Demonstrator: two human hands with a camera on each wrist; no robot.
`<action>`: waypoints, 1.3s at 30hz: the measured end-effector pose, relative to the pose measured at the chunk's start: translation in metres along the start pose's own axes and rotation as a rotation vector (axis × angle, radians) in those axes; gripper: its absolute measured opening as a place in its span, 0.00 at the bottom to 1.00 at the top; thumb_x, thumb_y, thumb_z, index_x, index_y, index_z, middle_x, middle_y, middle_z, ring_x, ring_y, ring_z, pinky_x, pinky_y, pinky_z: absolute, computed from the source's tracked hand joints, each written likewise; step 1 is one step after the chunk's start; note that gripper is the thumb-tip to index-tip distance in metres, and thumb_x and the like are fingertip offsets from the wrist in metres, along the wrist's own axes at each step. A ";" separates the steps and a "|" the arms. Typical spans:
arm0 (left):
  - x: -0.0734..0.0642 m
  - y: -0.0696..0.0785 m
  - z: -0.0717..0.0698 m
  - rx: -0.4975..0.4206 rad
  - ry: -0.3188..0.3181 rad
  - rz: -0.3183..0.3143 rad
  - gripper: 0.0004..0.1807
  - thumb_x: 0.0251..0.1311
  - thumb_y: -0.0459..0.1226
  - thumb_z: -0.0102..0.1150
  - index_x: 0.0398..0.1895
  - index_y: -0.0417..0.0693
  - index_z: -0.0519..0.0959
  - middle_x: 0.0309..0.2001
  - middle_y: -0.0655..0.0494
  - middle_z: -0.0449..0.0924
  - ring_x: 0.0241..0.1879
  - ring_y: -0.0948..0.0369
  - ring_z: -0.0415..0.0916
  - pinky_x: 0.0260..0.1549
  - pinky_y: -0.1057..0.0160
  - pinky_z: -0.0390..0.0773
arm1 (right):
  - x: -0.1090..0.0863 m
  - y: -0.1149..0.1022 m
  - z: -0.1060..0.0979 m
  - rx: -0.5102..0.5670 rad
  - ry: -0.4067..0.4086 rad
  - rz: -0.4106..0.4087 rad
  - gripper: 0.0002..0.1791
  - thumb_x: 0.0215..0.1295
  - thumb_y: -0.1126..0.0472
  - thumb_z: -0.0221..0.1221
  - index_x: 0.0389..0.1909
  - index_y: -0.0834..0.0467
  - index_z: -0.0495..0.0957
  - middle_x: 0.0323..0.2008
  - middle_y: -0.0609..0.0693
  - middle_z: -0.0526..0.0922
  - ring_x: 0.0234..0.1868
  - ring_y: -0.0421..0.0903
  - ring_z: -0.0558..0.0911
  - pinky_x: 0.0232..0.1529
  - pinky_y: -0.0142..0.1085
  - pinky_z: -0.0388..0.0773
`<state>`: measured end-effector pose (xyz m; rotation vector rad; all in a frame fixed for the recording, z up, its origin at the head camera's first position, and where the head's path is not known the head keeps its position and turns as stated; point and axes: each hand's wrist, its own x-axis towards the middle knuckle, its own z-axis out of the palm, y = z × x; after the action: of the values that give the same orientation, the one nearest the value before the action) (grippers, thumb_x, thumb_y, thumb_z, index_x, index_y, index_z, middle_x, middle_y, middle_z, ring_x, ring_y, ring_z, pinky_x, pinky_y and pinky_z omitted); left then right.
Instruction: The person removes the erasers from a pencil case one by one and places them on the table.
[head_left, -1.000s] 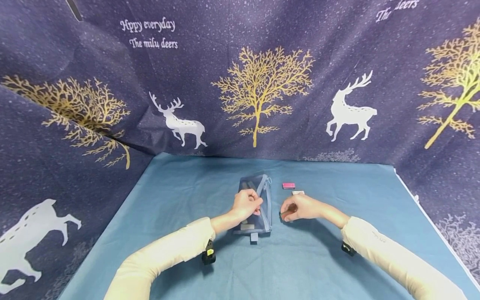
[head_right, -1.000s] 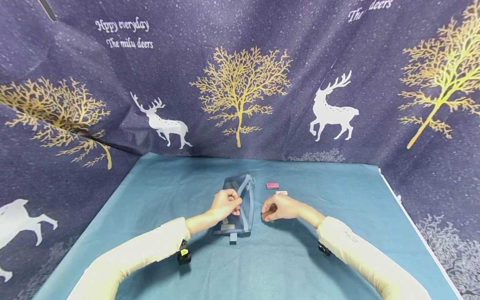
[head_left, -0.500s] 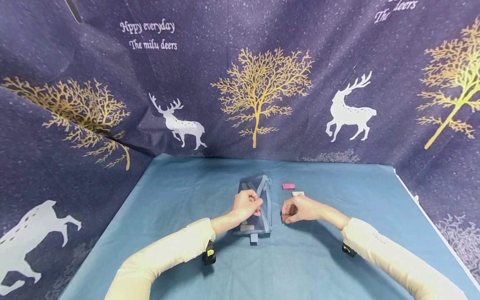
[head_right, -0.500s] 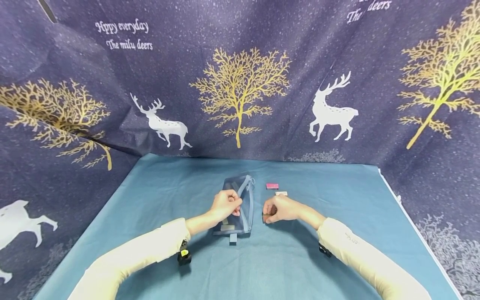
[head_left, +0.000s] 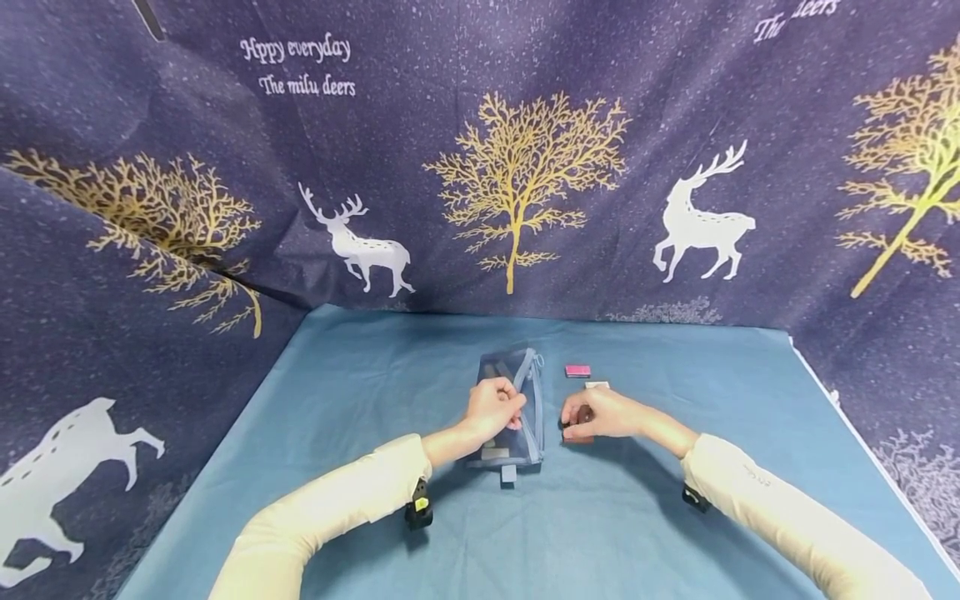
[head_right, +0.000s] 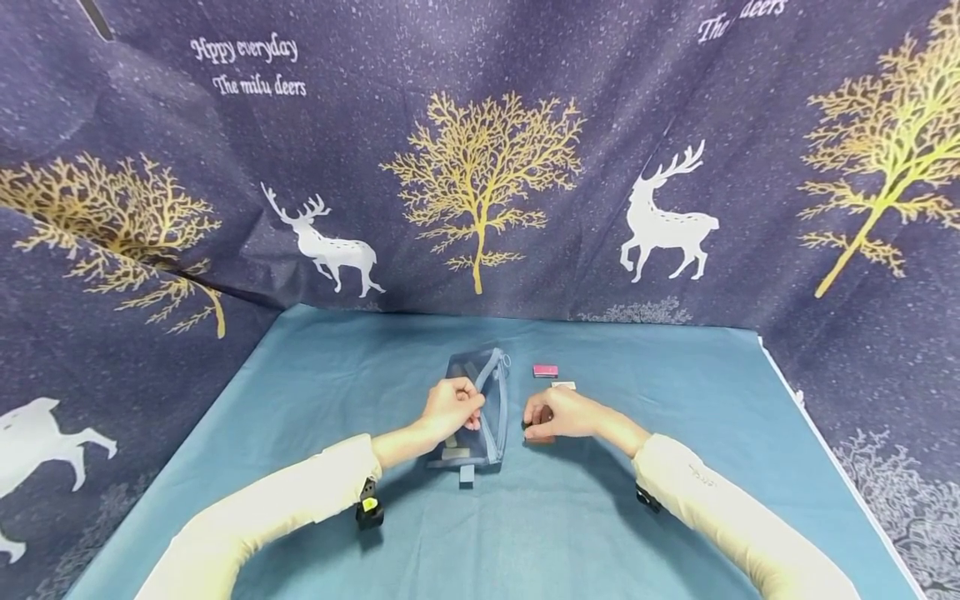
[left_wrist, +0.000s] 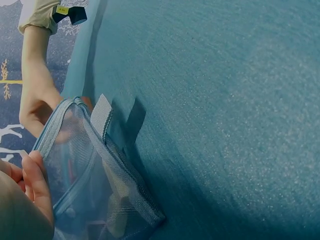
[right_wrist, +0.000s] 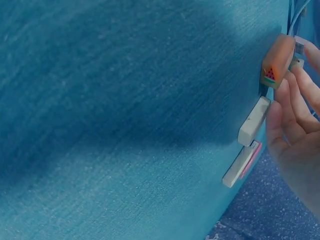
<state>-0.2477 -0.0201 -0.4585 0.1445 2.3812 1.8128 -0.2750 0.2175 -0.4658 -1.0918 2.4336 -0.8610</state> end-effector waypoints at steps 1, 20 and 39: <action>0.000 -0.001 0.000 0.001 0.001 0.001 0.06 0.53 0.32 0.55 0.21 0.41 0.73 0.14 0.55 0.75 0.13 0.64 0.76 0.20 0.62 0.82 | 0.000 0.000 0.000 -0.008 0.006 -0.004 0.06 0.57 0.53 0.61 0.33 0.49 0.78 0.27 0.40 0.81 0.27 0.35 0.79 0.30 0.29 0.78; -0.001 0.000 -0.001 -0.006 0.008 0.000 0.06 0.53 0.32 0.55 0.22 0.40 0.73 0.15 0.53 0.76 0.12 0.63 0.76 0.20 0.60 0.82 | 0.011 -0.005 0.001 -0.153 0.067 -0.087 0.07 0.65 0.62 0.51 0.38 0.55 0.78 0.25 0.43 0.78 0.21 0.31 0.68 0.25 0.25 0.72; -0.002 0.001 -0.002 -0.033 0.014 0.023 0.09 0.53 0.32 0.54 0.27 0.30 0.77 0.14 0.51 0.76 0.11 0.64 0.75 0.16 0.64 0.80 | 0.021 -0.002 0.006 -0.011 0.104 -0.057 0.08 0.64 0.61 0.53 0.41 0.57 0.78 0.32 0.49 0.83 0.30 0.33 0.79 0.33 0.27 0.79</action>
<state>-0.2464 -0.0223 -0.4568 0.1571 2.3675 1.8677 -0.2849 0.1981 -0.4700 -1.1525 2.5048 -0.9450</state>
